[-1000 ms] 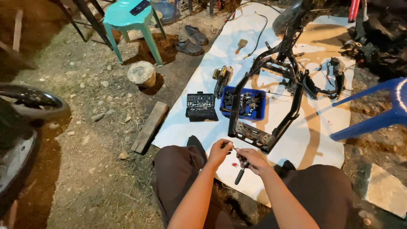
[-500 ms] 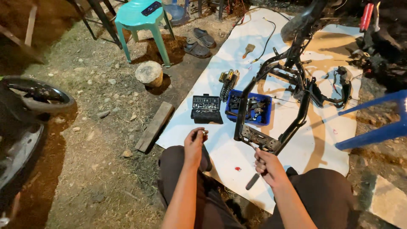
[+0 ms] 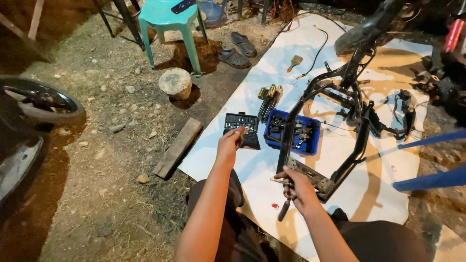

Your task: Assembling and bolting parts onto a motorcycle frame.

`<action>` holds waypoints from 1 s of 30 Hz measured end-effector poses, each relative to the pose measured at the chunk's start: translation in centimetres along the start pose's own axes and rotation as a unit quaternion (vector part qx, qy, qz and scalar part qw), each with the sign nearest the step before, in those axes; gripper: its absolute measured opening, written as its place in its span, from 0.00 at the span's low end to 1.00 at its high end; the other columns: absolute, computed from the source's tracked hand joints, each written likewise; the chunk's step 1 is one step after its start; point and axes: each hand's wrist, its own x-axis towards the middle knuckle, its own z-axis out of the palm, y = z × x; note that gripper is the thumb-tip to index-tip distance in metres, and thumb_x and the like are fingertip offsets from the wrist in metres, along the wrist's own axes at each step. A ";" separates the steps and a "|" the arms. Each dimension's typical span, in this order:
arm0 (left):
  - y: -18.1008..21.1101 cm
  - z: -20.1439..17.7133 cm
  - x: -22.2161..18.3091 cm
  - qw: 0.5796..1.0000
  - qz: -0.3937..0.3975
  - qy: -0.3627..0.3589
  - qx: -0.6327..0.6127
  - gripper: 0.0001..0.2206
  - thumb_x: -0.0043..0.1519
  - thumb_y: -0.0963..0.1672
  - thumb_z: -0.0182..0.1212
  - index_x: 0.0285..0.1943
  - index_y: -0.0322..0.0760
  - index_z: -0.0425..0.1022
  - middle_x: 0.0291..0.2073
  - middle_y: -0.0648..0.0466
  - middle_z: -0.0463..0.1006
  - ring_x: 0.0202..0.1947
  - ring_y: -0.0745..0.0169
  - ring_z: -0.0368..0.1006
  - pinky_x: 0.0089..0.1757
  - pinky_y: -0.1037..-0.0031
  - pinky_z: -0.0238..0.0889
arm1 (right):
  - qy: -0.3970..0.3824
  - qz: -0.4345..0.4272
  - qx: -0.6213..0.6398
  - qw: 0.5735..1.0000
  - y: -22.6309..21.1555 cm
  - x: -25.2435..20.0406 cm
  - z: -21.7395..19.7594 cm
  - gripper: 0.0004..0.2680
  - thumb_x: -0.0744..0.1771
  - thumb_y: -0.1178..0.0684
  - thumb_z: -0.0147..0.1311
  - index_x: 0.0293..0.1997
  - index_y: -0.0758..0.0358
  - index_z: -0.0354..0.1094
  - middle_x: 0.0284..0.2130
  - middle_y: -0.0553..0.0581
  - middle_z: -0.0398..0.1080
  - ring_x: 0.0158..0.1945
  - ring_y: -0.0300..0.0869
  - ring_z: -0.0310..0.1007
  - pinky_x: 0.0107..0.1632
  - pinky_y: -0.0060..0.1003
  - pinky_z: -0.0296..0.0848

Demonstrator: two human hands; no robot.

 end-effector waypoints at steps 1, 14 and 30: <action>-0.2 0.2 1.0 1.000 0.000 0.001 -0.003 0.17 0.67 0.42 0.55 0.61 0.23 0.78 0.49 0.49 0.84 0.34 0.67 0.67 0.36 0.77 0.59 | 0.001 0.001 -0.003 1.000 -1.0 0.4 1.7 0.15 0.70 0.46 0.52 0.43 0.76 0.71 0.17 0.49 0.56 0.16 0.34 0.50 0.21 0.31 0.50; -1.5 4.4 8.3 0.985 0.066 0.085 0.135 0.15 0.57 0.39 0.71 0.52 0.30 0.78 0.44 0.48 0.83 0.43 0.64 0.79 0.44 0.73 0.73 | 0.026 -0.011 -0.239 0.971 -8.3 20.9 10.0 0.12 0.68 0.41 0.54 0.40 0.59 0.72 0.19 0.45 0.61 0.13 0.31 0.47 0.17 0.29 0.43; 7.0 -0.6 6.9 0.950 -0.018 0.259 -0.175 0.21 0.62 0.47 0.57 0.63 0.35 0.72 0.59 0.55 0.77 0.59 0.62 0.71 0.53 0.69 0.59 | -0.081 0.093 -0.120 0.985 -5.8 38.5 8.3 0.07 0.67 0.47 0.55 0.38 0.58 0.68 0.21 0.45 0.64 0.14 0.29 0.46 0.18 0.26 0.44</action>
